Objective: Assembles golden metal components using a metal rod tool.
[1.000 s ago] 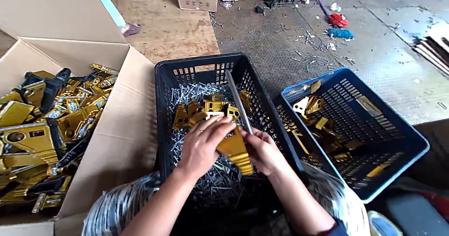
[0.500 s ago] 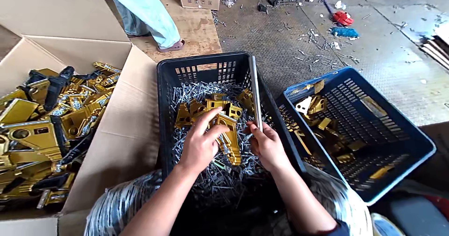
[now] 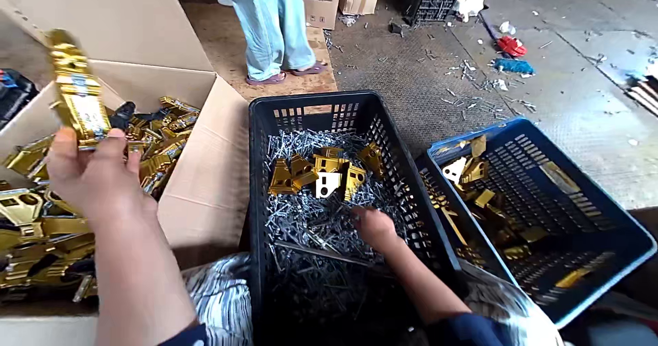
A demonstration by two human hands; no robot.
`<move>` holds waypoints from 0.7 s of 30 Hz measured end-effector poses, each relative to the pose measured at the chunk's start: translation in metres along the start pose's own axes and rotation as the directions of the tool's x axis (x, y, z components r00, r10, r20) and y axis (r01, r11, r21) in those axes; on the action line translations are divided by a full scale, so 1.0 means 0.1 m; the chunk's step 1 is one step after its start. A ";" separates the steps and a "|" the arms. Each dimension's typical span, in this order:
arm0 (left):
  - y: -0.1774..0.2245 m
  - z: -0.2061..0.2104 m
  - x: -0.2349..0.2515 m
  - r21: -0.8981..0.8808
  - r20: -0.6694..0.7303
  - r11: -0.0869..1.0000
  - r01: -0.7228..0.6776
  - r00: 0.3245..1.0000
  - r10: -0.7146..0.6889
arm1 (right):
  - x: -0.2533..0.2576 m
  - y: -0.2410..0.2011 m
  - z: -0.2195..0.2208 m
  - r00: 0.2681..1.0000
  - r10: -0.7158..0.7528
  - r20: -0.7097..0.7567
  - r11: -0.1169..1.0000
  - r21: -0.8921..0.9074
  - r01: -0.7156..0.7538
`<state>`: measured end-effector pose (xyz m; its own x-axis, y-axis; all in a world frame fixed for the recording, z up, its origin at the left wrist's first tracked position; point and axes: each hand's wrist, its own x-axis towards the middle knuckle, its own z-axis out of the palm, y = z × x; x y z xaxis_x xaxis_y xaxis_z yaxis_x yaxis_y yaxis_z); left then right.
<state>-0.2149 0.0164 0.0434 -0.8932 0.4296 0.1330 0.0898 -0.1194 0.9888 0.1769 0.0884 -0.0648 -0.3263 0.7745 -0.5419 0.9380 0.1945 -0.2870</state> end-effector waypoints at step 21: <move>-0.04 0.96 -1.37 -0.195 0.685 0.943 0.269 0.726 -0.065 | 0.10 -0.57 -0.46 0.839 -0.514 -0.179 0.637 0.575 0.513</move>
<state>-0.0507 0.0437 0.0280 -0.3525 0.9325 0.0786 -0.2410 -0.1716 0.9552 0.1255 0.1125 -0.0172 -0.7347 0.6579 -0.1657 0.3632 0.1751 -0.9151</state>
